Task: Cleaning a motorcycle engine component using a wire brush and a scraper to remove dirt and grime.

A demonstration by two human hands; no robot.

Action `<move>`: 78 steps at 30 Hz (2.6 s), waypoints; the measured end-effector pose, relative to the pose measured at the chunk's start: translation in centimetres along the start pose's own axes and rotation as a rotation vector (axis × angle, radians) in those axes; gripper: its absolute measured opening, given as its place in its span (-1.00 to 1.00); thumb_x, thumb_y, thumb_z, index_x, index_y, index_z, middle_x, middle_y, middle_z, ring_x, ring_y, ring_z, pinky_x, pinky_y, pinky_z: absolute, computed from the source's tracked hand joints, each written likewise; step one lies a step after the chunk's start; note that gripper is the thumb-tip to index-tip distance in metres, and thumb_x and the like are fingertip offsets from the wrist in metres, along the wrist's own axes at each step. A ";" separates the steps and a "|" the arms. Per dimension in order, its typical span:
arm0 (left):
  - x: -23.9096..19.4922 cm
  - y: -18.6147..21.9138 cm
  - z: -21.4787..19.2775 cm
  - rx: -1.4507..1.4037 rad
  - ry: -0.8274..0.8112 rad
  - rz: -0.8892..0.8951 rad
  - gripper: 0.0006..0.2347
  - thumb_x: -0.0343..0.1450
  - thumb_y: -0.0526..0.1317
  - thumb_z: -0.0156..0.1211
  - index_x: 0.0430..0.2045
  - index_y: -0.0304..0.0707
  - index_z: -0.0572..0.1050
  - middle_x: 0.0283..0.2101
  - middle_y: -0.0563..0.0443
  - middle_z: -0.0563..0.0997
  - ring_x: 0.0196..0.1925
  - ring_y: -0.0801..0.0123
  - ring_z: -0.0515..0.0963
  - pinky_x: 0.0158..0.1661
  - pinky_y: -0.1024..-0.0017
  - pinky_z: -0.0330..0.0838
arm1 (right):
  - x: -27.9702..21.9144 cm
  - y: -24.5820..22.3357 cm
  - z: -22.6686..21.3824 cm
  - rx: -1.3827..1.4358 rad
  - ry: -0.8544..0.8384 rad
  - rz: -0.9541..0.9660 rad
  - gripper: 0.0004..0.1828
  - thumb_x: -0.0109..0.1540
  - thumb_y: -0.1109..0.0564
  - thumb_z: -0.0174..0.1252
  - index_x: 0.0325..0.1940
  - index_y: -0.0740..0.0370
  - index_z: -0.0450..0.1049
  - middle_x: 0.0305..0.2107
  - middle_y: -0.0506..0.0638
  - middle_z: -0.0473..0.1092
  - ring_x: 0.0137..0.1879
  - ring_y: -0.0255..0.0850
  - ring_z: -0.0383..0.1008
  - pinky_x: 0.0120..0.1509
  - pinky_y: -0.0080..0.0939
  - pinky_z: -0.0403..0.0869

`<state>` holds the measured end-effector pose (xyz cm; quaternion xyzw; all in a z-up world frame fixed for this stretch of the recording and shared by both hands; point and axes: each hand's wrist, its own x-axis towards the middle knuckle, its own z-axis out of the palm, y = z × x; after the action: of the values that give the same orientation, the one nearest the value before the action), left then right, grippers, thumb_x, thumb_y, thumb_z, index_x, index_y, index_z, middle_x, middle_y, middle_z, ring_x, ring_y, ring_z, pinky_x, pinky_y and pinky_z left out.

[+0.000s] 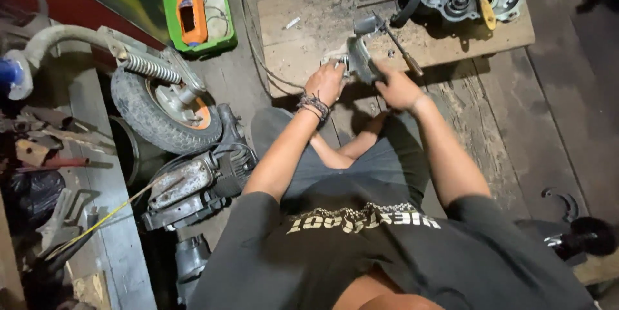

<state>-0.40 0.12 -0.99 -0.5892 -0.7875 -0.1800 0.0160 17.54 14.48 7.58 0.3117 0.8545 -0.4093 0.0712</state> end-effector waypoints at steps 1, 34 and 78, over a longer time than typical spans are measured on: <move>0.0 0.1 -0.1 -0.021 -0.016 -0.013 -0.73 0.37 -0.14 0.33 -0.15 -0.24 0.48 -0.06 -0.33 0.57 -0.06 -0.13 0.67 -0.13 0.12 0.66 | -0.6 0.2 -0.1 -0.035 -0.011 0.013 -0.33 0.32 0.09 0.03 0.55 0.12 0.19 0.24 0.38 0.35 0.36 0.31 0.32 0.45 0.28 0.31; -0.3 0.9 0.4 -0.004 0.035 -0.015 -0.78 0.35 -0.19 0.31 -0.23 -0.29 0.50 -0.16 -0.30 0.56 -0.14 -0.11 0.68 -0.20 0.15 0.66 | 5.0 0.4 1.9 -0.239 0.026 -0.032 -0.33 0.33 0.06 -0.03 0.56 0.07 0.13 0.06 0.46 0.45 0.24 0.35 0.44 0.35 0.31 0.40; -0.5 -0.1 1.5 -0.006 0.081 -0.053 -0.72 0.37 -0.14 0.32 -0.11 -0.20 0.46 -0.09 -0.28 0.55 -0.01 -0.09 0.65 -0.10 0.16 0.65 | 5.5 2.7 2.5 0.193 0.154 -0.203 -0.34 0.28 0.33 0.10 0.49 0.38 0.21 0.30 0.44 0.27 0.40 0.31 0.27 0.47 0.21 0.28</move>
<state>-0.07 0.13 -2.51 -0.5604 -0.8010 -0.2065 0.0414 14.45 16.49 2.17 0.2596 0.8412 -0.4696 -0.0668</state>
